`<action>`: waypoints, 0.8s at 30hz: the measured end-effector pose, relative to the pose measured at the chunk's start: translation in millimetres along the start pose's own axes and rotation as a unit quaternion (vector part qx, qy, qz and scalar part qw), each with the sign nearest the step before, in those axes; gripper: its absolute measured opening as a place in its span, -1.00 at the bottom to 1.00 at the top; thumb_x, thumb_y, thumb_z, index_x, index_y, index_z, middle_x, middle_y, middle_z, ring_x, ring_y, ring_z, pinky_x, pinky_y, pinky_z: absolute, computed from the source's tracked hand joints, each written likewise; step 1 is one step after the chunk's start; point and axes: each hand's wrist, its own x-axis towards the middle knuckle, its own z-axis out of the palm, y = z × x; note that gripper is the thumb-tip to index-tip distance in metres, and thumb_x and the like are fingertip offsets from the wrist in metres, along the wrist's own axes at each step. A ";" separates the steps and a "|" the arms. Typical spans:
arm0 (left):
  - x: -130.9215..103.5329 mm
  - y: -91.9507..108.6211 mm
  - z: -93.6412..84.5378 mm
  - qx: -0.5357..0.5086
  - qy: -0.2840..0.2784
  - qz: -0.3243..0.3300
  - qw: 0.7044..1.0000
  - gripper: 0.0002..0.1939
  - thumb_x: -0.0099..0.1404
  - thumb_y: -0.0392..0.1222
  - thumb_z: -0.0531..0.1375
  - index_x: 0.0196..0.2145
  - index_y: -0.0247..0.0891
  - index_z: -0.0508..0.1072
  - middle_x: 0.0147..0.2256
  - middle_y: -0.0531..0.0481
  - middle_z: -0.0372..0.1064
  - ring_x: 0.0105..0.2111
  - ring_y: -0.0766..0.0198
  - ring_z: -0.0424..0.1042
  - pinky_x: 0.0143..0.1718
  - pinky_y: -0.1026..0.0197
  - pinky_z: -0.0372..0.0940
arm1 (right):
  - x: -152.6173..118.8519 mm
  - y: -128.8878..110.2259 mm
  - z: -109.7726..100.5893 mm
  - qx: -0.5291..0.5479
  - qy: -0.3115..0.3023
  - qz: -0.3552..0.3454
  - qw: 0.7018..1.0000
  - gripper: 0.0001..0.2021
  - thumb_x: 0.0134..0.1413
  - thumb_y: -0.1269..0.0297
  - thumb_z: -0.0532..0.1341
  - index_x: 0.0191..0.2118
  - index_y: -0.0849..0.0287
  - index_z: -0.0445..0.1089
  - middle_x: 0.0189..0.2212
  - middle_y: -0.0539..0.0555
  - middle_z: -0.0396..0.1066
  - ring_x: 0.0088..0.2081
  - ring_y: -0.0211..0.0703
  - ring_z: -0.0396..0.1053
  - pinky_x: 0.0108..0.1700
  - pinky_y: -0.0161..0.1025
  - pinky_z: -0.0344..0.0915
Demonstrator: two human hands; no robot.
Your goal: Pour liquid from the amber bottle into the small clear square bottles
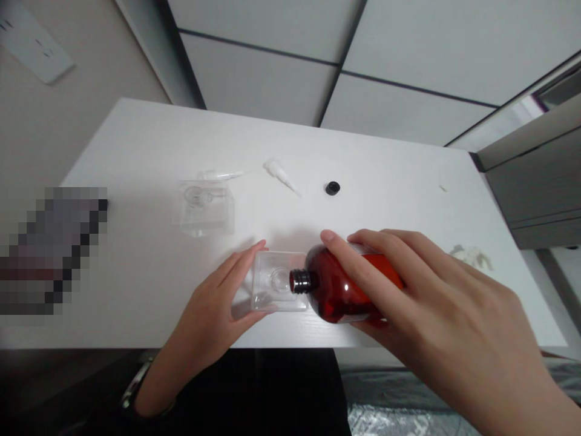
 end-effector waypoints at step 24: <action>-0.3 2.7 -2.1 -0.016 -0.009 -0.010 1.000 0.04 0.26 -0.25 0.51 0.51 -0.14 0.05 0.44 -0.26 0.29 0.41 -0.06 0.36 0.48 -0.12 0.25 | -11.7 0.5 -3.3 0.032 -0.054 0.035 0.997 -0.26 0.48 0.25 0.04 0.62 -0.28 -0.24 0.20 0.18 0.49 0.09 0.35 0.51 -0.01 0.24 0.50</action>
